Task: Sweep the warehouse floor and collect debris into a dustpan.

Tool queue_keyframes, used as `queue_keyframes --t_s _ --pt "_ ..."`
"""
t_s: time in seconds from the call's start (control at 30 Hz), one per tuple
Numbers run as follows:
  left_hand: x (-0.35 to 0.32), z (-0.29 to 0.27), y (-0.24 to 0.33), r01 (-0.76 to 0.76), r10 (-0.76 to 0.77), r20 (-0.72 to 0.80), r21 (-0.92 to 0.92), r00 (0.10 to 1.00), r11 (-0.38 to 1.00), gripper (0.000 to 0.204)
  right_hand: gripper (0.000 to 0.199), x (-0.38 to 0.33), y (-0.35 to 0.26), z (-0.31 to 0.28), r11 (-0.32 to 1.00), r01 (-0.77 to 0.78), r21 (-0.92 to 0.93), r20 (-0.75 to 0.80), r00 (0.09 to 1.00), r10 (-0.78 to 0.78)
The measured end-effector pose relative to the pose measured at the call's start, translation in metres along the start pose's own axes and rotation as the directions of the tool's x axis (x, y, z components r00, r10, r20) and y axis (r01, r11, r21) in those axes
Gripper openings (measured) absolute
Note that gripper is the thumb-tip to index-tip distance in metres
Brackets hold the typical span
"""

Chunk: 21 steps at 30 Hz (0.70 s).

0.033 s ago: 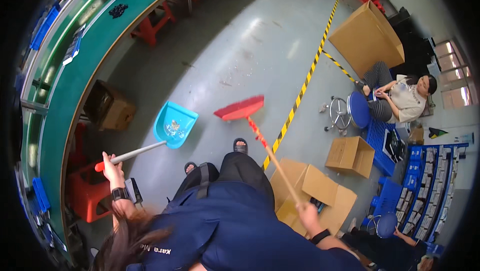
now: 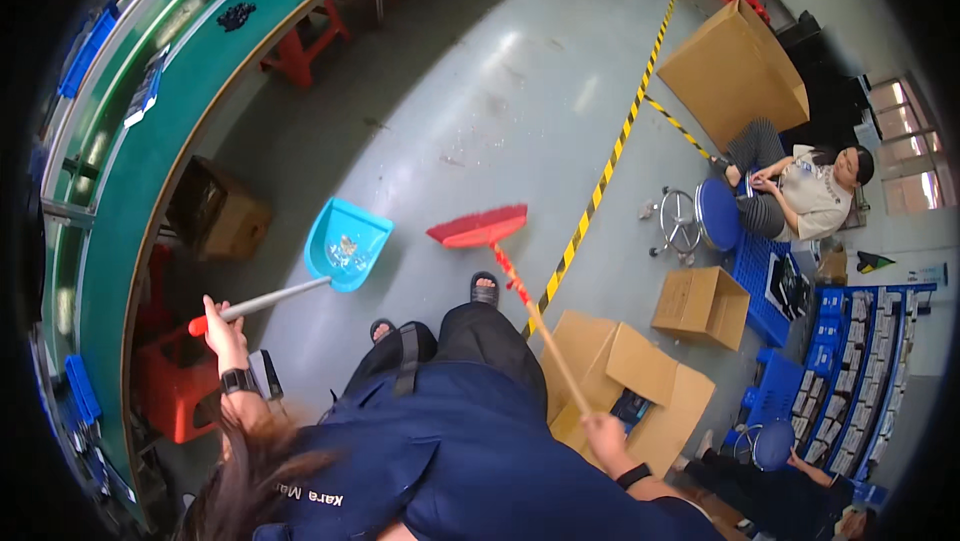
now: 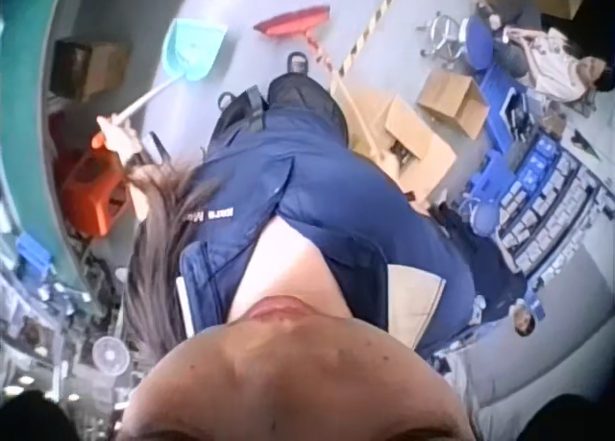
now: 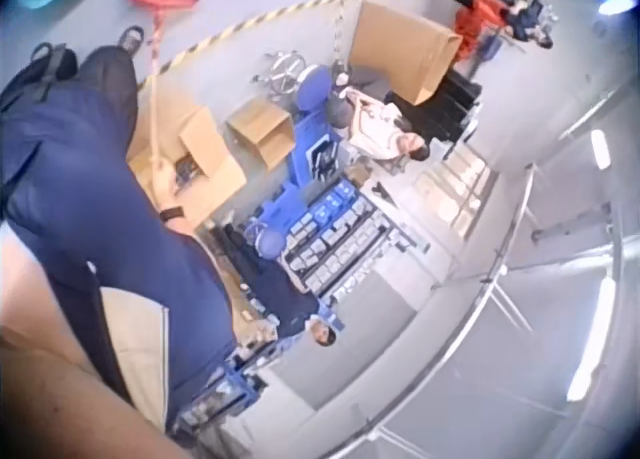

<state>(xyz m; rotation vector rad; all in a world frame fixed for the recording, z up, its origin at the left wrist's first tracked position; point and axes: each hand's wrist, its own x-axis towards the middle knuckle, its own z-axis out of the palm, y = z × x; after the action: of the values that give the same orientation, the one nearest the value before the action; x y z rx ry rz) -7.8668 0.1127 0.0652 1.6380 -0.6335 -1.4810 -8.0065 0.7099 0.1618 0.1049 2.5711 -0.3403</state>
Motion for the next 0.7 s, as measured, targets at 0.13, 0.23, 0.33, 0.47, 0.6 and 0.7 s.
queue_keyframes --t_s 0.13,0.23,0.33,0.47,0.6,0.7 --pt "0.002 0.017 0.014 -0.041 0.033 0.057 0.154 0.998 0.987 0.046 0.031 -0.045 0.015 0.101 0.937 -0.321 0.141 0.245 0.928 0.281" --pt "0.008 0.019 0.028 -0.059 0.047 0.056 0.239 0.997 0.969 0.051 0.032 -0.049 0.02 0.164 0.918 -0.367 0.153 0.207 0.92 0.333" --pt "0.015 0.017 0.051 -0.097 0.072 0.089 0.332 0.993 0.938 0.054 0.034 -0.003 -0.007 0.2 0.881 -0.244 0.406 0.127 0.969 0.21" --pt "0.001 0.037 0.059 -0.191 0.127 0.17 0.439 0.977 0.878 0.054 0.035 0.152 -0.063 0.188 0.742 -0.343 0.576 0.162 0.938 0.308" --pt "0.01 0.057 0.055 -0.232 0.125 0.251 0.459 0.96 0.858 0.052 0.034 0.212 -0.091 0.119 0.778 -0.251 0.575 0.011 0.954 0.299" --pt "0.002 0.067 0.047 -0.237 0.147 0.227 0.45 0.963 0.861 0.049 0.032 0.163 -0.049 0.124 0.752 -0.152 0.641 -0.018 0.977 0.213"
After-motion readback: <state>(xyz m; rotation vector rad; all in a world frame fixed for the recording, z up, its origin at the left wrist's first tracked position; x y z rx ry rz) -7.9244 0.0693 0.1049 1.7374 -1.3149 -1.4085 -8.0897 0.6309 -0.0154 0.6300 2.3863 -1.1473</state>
